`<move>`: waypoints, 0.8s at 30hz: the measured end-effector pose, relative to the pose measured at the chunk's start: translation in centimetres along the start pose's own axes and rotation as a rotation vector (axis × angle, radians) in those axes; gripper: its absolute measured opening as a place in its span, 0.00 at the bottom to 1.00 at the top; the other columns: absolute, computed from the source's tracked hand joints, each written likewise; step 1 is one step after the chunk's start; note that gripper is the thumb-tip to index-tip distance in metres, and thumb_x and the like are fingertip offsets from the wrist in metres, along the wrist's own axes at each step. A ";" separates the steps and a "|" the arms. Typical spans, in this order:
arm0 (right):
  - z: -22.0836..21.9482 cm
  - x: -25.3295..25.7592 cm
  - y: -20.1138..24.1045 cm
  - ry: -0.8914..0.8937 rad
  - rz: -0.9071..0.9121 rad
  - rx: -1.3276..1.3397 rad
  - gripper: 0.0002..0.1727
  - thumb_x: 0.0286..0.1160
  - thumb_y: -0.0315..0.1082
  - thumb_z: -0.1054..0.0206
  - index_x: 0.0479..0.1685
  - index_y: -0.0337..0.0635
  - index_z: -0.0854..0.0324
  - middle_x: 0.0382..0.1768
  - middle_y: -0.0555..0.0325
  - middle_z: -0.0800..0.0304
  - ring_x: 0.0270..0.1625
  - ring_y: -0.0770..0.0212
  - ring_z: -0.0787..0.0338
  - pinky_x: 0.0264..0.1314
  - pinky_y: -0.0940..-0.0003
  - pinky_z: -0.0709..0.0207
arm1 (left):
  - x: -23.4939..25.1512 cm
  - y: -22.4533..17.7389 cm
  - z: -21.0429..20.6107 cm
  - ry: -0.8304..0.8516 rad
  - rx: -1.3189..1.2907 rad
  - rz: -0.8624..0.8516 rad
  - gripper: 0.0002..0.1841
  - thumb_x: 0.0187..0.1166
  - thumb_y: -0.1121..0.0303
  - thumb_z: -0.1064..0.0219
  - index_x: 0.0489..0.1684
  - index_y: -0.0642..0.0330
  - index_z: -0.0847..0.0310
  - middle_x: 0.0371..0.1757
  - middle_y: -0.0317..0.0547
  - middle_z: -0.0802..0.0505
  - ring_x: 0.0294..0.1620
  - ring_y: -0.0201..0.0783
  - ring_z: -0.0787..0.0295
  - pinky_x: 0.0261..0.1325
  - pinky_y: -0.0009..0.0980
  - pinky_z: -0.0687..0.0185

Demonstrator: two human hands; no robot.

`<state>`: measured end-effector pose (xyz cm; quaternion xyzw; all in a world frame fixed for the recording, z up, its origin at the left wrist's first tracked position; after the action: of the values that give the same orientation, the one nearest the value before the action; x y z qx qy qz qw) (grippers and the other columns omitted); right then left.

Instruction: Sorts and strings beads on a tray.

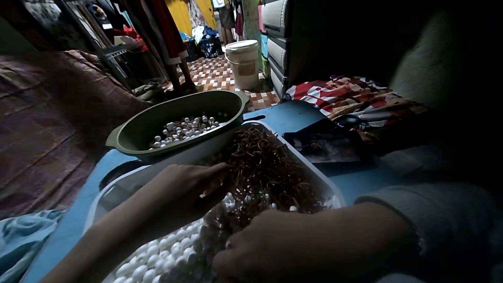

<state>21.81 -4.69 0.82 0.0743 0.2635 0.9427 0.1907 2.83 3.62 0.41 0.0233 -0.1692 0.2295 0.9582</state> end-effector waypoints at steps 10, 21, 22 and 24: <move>0.3 -0.1 0.3 -0.005 -0.010 0.086 0.18 0.91 0.38 0.45 0.53 0.28 0.21 0.33 0.40 0.17 0.37 0.43 0.12 0.36 0.51 0.21 | 0.0 0.0 0.0 -0.014 0.009 -0.019 0.11 0.74 0.60 0.40 0.38 0.51 0.11 0.19 0.29 0.18 0.20 0.25 0.19 0.21 0.26 0.25; 0.3 -0.1 0.2 0.047 -0.012 0.081 0.18 0.92 0.38 0.46 0.49 0.29 0.20 0.29 0.41 0.18 0.33 0.43 0.13 0.33 0.51 0.23 | 0.0 -0.2 0.0 -0.021 0.007 -0.009 0.12 0.75 0.59 0.40 0.38 0.51 0.11 0.19 0.29 0.18 0.19 0.26 0.19 0.21 0.27 0.25; 0.3 -0.1 0.1 0.055 -0.015 0.071 0.18 0.92 0.38 0.47 0.48 0.29 0.20 0.29 0.42 0.18 0.33 0.44 0.13 0.34 0.51 0.23 | 0.0 -0.2 0.1 -0.015 0.004 -0.013 0.11 0.75 0.59 0.40 0.38 0.51 0.11 0.19 0.30 0.18 0.20 0.27 0.18 0.21 0.27 0.24; 0.3 0.0 0.2 0.063 -0.024 0.049 0.19 0.92 0.39 0.47 0.46 0.29 0.19 0.28 0.42 0.18 0.33 0.43 0.13 0.34 0.50 0.23 | 0.1 -0.1 0.0 -0.014 0.009 -0.025 0.11 0.75 0.59 0.40 0.39 0.50 0.11 0.20 0.29 0.17 0.20 0.26 0.18 0.22 0.27 0.24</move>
<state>21.87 -4.69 1.19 0.0461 0.2933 0.9355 0.1916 2.93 3.57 0.47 0.0310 -0.1744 0.2182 0.9597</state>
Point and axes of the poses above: each hand's wrist, its own x-axis towards the middle knuckle, its own z-axis out of the back of the hand, y = z × x, the point moved 1 cm from there along x, towards the middle knuckle
